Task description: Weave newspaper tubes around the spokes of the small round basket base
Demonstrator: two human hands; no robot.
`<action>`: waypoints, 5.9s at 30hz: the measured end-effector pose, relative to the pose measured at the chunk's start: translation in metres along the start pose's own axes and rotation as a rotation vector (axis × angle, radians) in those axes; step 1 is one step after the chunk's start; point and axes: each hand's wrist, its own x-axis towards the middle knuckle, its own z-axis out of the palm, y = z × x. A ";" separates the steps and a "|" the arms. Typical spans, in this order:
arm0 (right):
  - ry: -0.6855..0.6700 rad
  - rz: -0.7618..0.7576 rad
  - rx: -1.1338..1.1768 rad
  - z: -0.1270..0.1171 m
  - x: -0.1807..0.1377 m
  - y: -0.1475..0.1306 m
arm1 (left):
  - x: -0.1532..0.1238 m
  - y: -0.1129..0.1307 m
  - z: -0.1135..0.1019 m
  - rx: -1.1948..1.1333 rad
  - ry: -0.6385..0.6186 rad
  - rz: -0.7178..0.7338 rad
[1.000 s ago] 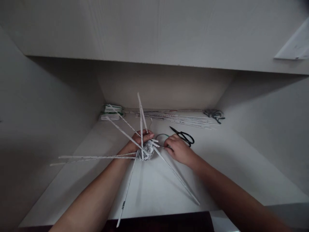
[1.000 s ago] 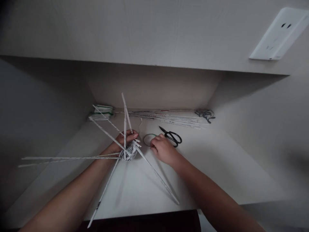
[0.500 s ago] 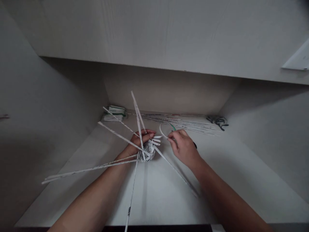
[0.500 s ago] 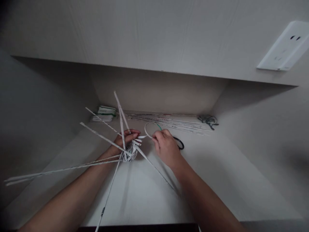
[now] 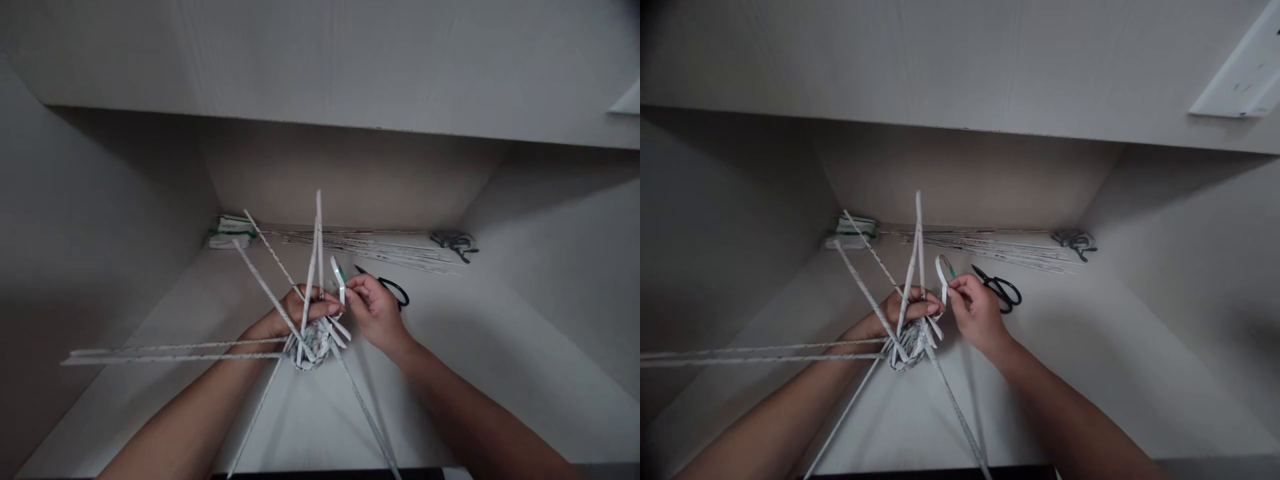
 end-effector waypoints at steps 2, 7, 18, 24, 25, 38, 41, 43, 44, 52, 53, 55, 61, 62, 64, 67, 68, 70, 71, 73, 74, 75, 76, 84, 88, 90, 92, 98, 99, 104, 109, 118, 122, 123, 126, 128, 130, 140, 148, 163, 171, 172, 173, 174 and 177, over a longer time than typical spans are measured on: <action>0.002 0.051 0.106 0.002 -0.001 -0.003 | -0.002 0.001 0.002 0.009 -0.065 -0.001; 0.014 0.115 0.278 0.002 0.000 -0.011 | -0.011 0.011 0.004 0.089 -0.316 -0.065; -0.005 -0.019 0.089 0.001 -0.008 -0.010 | -0.005 0.025 -0.011 -0.110 0.187 0.259; -0.053 -0.029 0.070 0.000 -0.012 -0.020 | -0.006 0.024 -0.010 0.033 0.073 0.344; -0.055 -0.023 0.080 0.000 -0.012 -0.021 | -0.007 0.024 -0.010 0.057 0.078 0.346; -0.054 -0.033 0.025 0.000 -0.011 -0.022 | -0.005 0.023 -0.005 0.009 0.264 0.403; -0.035 -0.055 -0.005 -0.001 -0.012 -0.022 | -0.005 0.024 -0.004 0.014 0.287 0.380; -0.023 -0.045 -0.002 -0.001 -0.012 -0.022 | -0.006 0.025 -0.002 0.045 0.307 0.375; -0.025 -0.036 0.005 -0.001 -0.012 -0.022 | -0.007 0.026 -0.001 0.060 0.319 0.377; -0.023 0.106 0.135 0.000 -0.010 -0.023 | -0.010 0.027 0.003 0.122 0.245 0.394; -0.033 0.120 0.162 0.000 -0.009 -0.024 | -0.009 0.026 0.003 0.125 0.222 0.398; -0.048 0.139 0.204 -0.001 -0.007 -0.025 | -0.009 0.023 0.002 0.137 0.184 0.409; -0.051 0.188 0.249 0.000 -0.004 -0.024 | -0.010 0.017 0.001 0.218 0.161 0.417; -0.050 0.191 0.255 0.000 -0.004 -0.024 | -0.010 0.016 0.001 0.224 0.156 0.421; -0.049 0.194 0.261 0.001 -0.004 -0.023 | -0.010 0.016 0.000 0.229 0.152 0.422; -0.038 0.192 0.261 0.001 -0.003 -0.022 | -0.009 0.017 0.000 0.232 0.145 0.416; -0.035 0.191 0.258 0.001 -0.003 -0.022 | -0.009 0.017 0.000 0.236 0.139 0.420; -0.034 0.190 0.252 0.001 -0.003 -0.023 | -0.009 0.017 0.000 0.230 0.123 0.427; -0.036 0.190 0.247 0.001 -0.004 -0.023 | -0.009 0.017 0.000 0.226 0.115 0.426; -0.038 0.189 0.238 0.001 -0.004 -0.023 | -0.009 0.016 -0.001 0.219 0.103 0.431; -0.040 0.188 0.236 0.001 -0.004 -0.022 | -0.009 0.016 -0.001 0.224 0.104 0.433; -0.043 0.187 0.237 0.001 -0.004 -0.022 | -0.009 0.016 -0.002 0.233 0.111 0.442; -0.049 0.187 0.242 0.001 -0.004 -0.021 | -0.009 0.017 -0.002 0.243 0.116 0.456; -0.052 0.191 0.276 0.003 -0.004 -0.017 | -0.012 0.024 0.005 0.275 0.088 0.446; -0.058 0.172 0.277 0.002 -0.004 -0.018 | -0.012 0.024 0.006 0.256 0.089 0.426; -0.058 0.159 0.272 0.001 -0.004 -0.020 | -0.012 0.023 0.006 0.248 0.105 0.415; -0.055 0.148 0.265 0.001 -0.004 -0.022 | -0.012 0.023 0.006 0.252 0.124 0.405; -0.061 0.144 0.265 0.001 -0.003 -0.023 | -0.011 0.021 0.005 0.232 0.124 0.392; -0.059 0.145 0.274 0.001 -0.003 -0.024 | -0.010 0.020 0.005 0.221 0.122 0.389; -0.044 0.110 0.330 0.001 -0.005 -0.025 | -0.008 0.015 0.005 0.197 0.154 0.401; -0.121 0.126 0.325 0.004 -0.008 -0.019 | -0.007 0.013 0.004 0.176 0.161 0.382; -0.163 0.145 0.345 0.000 -0.008 -0.019 | -0.008 0.017 0.005 0.131 0.132 0.354; -0.176 0.151 0.385 -0.004 -0.006 -0.023 | -0.008 0.016 0.003 0.105 0.120 0.336; -0.187 0.156 0.408 -0.004 -0.005 -0.024 | -0.008 0.016 0.003 0.106 0.124 0.330; -0.250 0.176 0.495 -0.006 -0.003 -0.022 | -0.008 0.016 0.004 0.129 0.142 0.322; -0.280 0.172 0.530 -0.007 -0.003 -0.019 | -0.009 0.017 0.005 0.135 0.149 0.320; -0.290 0.156 0.537 -0.008 -0.003 -0.015 | -0.010 0.018 0.006 0.125 0.143 0.303; -0.234 0.177 0.432 -0.004 -0.004 -0.020 | -0.012 0.017 0.005 0.118 0.094 0.283; -0.266 0.178 0.446 -0.008 -0.003 -0.016 | -0.015 0.022 0.008 0.013 0.111 0.216; -0.260 0.203 0.566 -0.006 -0.004 -0.018 | -0.013 0.019 0.009 -0.104 0.027 0.165; -0.202 0.275 0.587 0.000 0.000 -0.025 | -0.013 0.015 0.011 0.075 0.093 0.296; -0.208 0.298 0.621 0.000 0.001 -0.025 | -0.013 0.015 0.010 0.098 0.095 0.304; -0.211 0.327 0.656 -0.001 0.002 -0.026 | -0.014 0.015 0.010 0.122 0.089 0.312; -0.211 0.361 0.691 -0.002 0.003 -0.025 | -0.014 0.015 0.009 0.148 0.078 0.318; -0.213 0.500 0.775 -0.006 0.006 -0.024 | -0.016 0.014 0.005 0.250 0.054 0.359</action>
